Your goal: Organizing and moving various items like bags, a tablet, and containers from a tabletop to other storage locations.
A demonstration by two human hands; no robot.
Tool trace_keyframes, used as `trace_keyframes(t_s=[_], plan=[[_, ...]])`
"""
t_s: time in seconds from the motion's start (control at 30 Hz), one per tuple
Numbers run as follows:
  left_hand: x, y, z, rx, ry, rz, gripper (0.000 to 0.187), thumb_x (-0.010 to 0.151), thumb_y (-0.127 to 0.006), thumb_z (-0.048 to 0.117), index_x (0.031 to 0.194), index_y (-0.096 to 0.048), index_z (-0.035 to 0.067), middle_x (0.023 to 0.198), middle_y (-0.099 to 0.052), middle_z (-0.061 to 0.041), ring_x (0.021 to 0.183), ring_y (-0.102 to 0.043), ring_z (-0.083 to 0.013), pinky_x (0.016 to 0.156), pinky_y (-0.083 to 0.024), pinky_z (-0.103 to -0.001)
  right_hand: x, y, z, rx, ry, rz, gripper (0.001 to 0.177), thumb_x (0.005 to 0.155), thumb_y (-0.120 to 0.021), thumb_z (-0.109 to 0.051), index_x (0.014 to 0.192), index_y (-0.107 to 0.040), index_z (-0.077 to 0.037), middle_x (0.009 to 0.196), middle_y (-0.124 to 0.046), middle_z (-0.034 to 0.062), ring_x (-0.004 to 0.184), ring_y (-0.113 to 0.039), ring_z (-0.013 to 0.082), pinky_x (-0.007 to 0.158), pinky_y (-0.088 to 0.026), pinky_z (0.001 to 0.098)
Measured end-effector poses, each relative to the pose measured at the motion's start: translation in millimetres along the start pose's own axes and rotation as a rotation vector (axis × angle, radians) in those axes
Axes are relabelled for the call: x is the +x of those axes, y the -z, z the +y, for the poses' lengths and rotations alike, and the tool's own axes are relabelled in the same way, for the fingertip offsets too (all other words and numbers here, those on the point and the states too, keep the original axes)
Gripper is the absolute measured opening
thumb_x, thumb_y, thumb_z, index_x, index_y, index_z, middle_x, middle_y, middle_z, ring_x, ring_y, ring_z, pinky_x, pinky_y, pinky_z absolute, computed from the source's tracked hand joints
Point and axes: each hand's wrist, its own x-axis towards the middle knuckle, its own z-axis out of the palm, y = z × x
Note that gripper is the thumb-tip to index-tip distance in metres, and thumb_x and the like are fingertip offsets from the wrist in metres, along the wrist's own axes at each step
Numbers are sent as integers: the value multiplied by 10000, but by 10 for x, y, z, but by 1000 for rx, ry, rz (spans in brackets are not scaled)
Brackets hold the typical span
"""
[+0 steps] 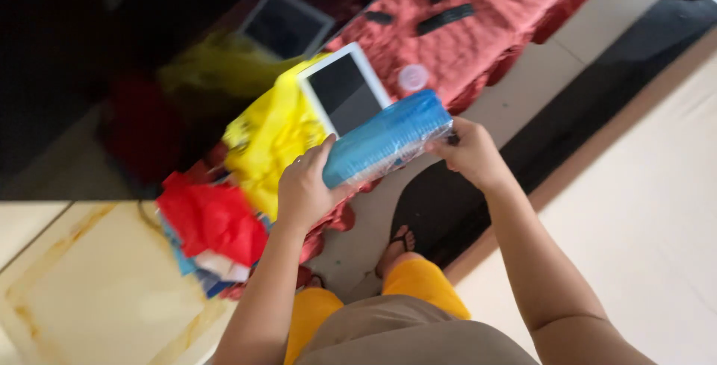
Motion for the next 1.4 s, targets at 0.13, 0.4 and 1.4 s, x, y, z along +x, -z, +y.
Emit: trace_keyframes(t_s=[0.13,0.4,1.4], plan=[[521,-354,467,-28,-99,-55,928,657,-920,380,1430,-533,43,1158,-685,-193,1008,-670,-402,861,-532,-482,-139,628,34,40,22,133,297,851,-819,-183,1071,-696,-24,716,-583,-29,539,-474,48,469,-395,232],[1090,-806,821,-41,-270,-100,898,649,-903,399,1412,-555,79,1153,-689,-169,1021,-664,-393,881,-530,-476,-155,1203,297,179,-70,168,318,825,-831,-194,1069,-687,-51,663,-562,-25,466,-445,57,408,-371,250],[2879,-3391,-213,476,648,-200,921,796,-764,388,1583,-323,200,1582,-402,-112,1512,-270,-354,1178,-187,-667,4056,2836,1994,173,-506,-57,413,870,-618,-44,1280,-596,-94,965,-658,138,714,-635,264,624,-505,401]])
